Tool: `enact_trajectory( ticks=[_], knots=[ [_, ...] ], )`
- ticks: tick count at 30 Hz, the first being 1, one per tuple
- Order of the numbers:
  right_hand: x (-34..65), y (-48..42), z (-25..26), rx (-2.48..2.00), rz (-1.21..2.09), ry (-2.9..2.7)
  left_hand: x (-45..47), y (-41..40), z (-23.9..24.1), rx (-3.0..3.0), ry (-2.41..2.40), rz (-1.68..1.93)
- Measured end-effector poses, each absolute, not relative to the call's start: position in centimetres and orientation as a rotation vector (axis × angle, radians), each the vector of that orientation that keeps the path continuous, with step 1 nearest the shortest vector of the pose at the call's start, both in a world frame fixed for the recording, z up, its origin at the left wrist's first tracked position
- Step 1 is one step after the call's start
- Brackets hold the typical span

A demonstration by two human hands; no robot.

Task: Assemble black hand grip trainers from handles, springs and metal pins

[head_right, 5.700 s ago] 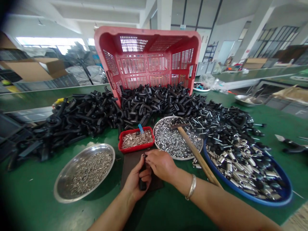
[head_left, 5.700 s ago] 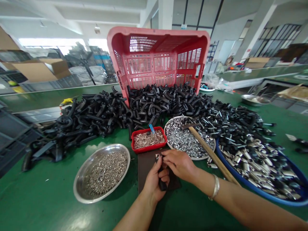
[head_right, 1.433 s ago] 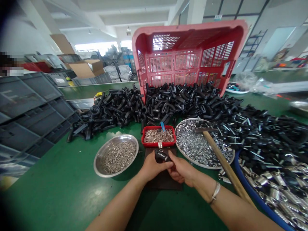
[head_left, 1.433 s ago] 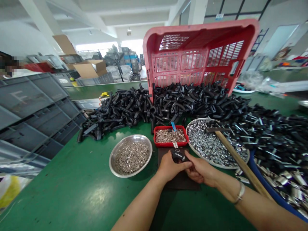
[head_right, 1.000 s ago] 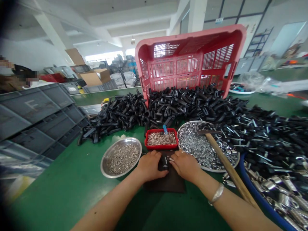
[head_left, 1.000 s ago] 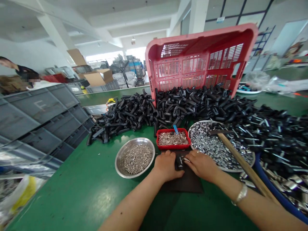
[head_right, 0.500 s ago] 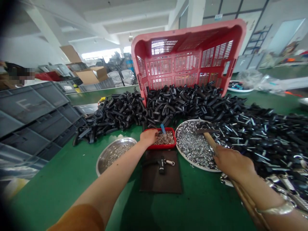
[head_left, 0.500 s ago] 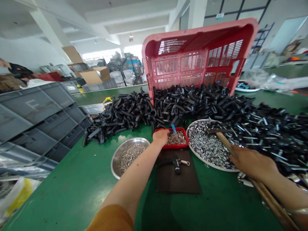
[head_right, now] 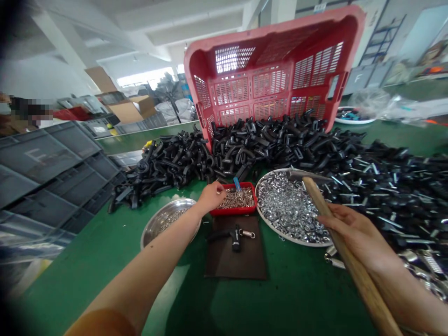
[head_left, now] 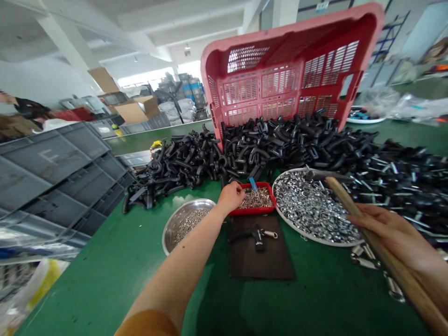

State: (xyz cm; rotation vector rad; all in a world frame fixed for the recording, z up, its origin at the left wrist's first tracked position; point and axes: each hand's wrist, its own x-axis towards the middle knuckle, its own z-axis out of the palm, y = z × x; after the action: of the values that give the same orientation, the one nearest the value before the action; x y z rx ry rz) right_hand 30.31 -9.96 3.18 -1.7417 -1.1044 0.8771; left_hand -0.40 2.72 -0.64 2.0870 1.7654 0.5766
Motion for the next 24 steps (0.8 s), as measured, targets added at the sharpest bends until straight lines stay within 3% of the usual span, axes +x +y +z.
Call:
enact_trajectory(
  ticks=[9,24],
  knots=[
    [28.0,-13.5,1.1,-1.484,1.26,-0.993,0.1,-3.2,-0.1,1.693,1.298,0.73],
    [28.0,-14.1,-1.0,-1.531,1.115,-1.126,0.7,-5.1,0.1,2.311,1.417,0.274]
  ],
)
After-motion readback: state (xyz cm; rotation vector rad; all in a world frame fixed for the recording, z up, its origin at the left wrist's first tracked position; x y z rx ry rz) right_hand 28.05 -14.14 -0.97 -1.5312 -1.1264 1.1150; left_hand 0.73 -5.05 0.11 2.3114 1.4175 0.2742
